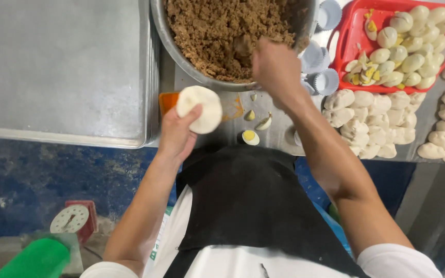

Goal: Filling and folding dough to make steamed buns or dumplings.

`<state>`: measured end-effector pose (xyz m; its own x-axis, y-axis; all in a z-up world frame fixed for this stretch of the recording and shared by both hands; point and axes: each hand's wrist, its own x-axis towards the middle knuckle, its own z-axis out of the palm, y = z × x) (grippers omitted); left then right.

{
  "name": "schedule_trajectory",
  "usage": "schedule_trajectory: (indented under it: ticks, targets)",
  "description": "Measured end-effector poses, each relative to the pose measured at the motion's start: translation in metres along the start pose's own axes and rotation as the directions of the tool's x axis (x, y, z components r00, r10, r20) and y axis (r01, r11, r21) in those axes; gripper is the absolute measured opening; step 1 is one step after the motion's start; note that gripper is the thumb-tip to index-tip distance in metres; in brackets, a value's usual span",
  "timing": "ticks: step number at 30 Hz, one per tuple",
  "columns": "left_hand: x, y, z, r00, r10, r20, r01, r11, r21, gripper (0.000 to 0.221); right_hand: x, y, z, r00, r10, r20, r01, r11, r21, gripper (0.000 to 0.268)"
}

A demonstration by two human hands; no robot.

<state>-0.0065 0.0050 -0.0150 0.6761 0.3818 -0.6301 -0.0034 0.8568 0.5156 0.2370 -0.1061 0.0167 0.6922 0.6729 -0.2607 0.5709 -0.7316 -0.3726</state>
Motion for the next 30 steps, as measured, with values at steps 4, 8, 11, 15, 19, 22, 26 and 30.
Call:
schedule_trajectory:
  ticks: [4,8,11,15,19,22,26,30]
  targets:
    - [0.025,0.001,-0.025,0.986,0.071,-0.152,-0.069,0.997,0.014,0.033,0.038,0.006,0.029,0.930,-0.216,-0.298,0.218,0.975,-0.027,0.020]
    - [0.041,0.013,-0.015,0.971,0.149,-0.185,-0.148,0.989,0.022,0.033,0.055,0.003,0.061,0.988,-0.134,0.074,0.121,0.981,0.150,0.025]
    - [0.042,0.019,-0.009,0.974,0.170,-0.149,-0.169,0.985,0.019,0.031,0.047,-0.001,0.063,0.970,-0.207,0.128,0.177,0.961,0.210,0.023]
    - [0.041,0.015,-0.012,0.976,0.201,-0.090,-0.200,0.980,0.016,0.030,0.054,0.014,0.055,0.964,-0.144,0.224,0.046,0.918,0.393,0.025]
    - [0.024,0.031,0.003,0.981,0.169,-0.092,-0.165,0.985,0.044,0.031,0.042,0.006,0.010,0.955,-0.156,0.254,0.002,0.855,0.519,0.027]
    - [0.032,0.030,0.014,0.993,0.111,-0.046,-0.108,0.991,0.076,0.036,0.021,0.003,-0.017,0.953,-0.043,0.301,-0.119,0.858,0.499,0.030]
    - [0.086,0.015,0.032,0.988,0.023,0.155,0.013,0.974,-0.226,0.045,-0.015,-0.007,-0.012,0.993,-0.100,0.069,0.062,0.905,0.421,0.025]
    - [0.115,0.011,0.060,0.948,0.032,0.315,0.078,0.941,-0.330,0.038,-0.042,-0.011,0.015,0.879,-0.370,-0.302,0.385,0.923,-0.008,0.038]
